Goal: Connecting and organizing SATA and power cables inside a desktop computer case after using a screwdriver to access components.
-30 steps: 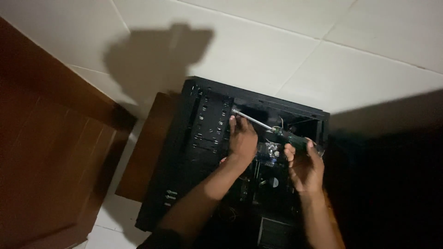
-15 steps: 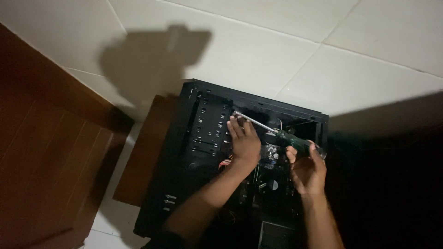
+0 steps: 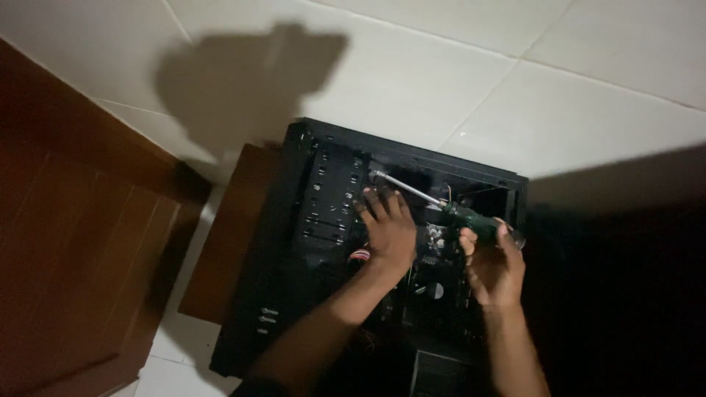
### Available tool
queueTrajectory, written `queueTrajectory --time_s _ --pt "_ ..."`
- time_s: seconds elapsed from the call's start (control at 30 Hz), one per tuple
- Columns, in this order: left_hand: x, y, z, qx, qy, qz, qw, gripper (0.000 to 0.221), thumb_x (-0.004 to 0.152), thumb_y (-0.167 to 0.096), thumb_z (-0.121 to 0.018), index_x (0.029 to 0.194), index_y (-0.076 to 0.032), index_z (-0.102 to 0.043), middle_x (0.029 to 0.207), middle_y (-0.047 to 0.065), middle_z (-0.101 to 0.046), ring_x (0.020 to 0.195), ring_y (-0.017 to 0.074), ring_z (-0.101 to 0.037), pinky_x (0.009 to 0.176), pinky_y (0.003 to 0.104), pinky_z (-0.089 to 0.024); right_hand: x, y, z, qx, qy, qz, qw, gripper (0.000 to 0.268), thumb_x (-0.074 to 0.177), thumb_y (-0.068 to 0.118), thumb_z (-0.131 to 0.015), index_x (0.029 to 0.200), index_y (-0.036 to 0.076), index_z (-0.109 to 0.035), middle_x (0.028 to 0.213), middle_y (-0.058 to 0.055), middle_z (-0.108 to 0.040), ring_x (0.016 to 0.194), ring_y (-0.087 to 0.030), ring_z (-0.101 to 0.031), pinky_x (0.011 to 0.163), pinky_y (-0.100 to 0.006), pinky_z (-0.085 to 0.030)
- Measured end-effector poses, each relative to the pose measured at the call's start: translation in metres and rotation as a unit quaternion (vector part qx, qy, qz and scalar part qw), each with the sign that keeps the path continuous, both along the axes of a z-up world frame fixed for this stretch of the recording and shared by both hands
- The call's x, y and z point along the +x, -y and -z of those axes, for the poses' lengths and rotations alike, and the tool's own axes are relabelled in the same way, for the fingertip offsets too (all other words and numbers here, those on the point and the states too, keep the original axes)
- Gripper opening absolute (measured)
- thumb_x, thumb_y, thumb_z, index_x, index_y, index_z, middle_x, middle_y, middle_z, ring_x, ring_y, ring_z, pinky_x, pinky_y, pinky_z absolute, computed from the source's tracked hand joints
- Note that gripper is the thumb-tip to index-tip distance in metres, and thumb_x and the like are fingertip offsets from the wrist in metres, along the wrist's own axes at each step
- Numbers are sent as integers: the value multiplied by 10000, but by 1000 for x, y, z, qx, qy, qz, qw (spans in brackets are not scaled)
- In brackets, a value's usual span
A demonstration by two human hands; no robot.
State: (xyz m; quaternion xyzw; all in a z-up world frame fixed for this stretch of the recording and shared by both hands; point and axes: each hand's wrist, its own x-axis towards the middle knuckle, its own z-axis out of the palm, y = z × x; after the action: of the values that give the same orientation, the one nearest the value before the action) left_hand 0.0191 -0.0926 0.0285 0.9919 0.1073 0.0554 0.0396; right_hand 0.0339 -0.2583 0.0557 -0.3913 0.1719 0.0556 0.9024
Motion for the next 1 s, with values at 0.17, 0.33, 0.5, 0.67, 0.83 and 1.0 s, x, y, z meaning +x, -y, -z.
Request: queueTrajectory --time_s 0.17,0.33,0.5,0.67,0.83,1.0 --pt "12 2 39 9 69 11 998 535 705 -237 -820 1157 -2 -655 1191 328 -591 1238 682 -471 1075 834 -212 3 6 13 1 -1 -1 1000 192 936 263 -752 1083 142 -725 976 -150 -743 913 -348 -770 915 -447 -667" --pt "8 -7 8 -18 43 37 998 504 682 -301 -865 1076 -71 -650 1158 251 -643 1200 606 -558 1117 757 -250 -1 -1 3 -7 -2 -4 1000 193 939 252 -748 1089 131 -727 965 -166 -745 896 -363 -768 900 -466 -670" --pt "9 -23 -45 -121 -10 59 991 659 733 -283 -851 1253 14 -576 1275 335 -594 1232 589 -552 1142 731 -240 2 -3 5 -8 -5 -17 1000 164 944 268 -745 1064 156 -739 971 -150 -752 913 -361 -768 909 -469 -665" --pt "18 -15 -1 -63 89 34 993 637 658 -299 -859 1159 12 -619 1162 309 -614 1146 581 -596 1146 696 -269 2 -1 7 -1 10 -15 1000 171 952 243 -733 1088 139 -740 960 -157 -755 903 -365 -770 904 -475 -664" --pt "4 -17 -20 -135 41 52 989 571 687 -217 -873 1139 38 -633 1310 380 -534 1299 674 -429 1162 724 -207 3 6 11 13 12 4 1000 182 946 224 -744 1092 116 -738 954 -162 -754 908 -370 -768 900 -475 -667" --pt "1 -12 -8 -119 6 27 993 798 704 -256 -897 1333 50 -514 1501 409 -341 1406 665 -292 1192 698 -161 4 11 18 12 25 7 1000 177 952 218 -732 1094 114 -741 953 -168 -756 901 -375 -768 898 -472 -663"
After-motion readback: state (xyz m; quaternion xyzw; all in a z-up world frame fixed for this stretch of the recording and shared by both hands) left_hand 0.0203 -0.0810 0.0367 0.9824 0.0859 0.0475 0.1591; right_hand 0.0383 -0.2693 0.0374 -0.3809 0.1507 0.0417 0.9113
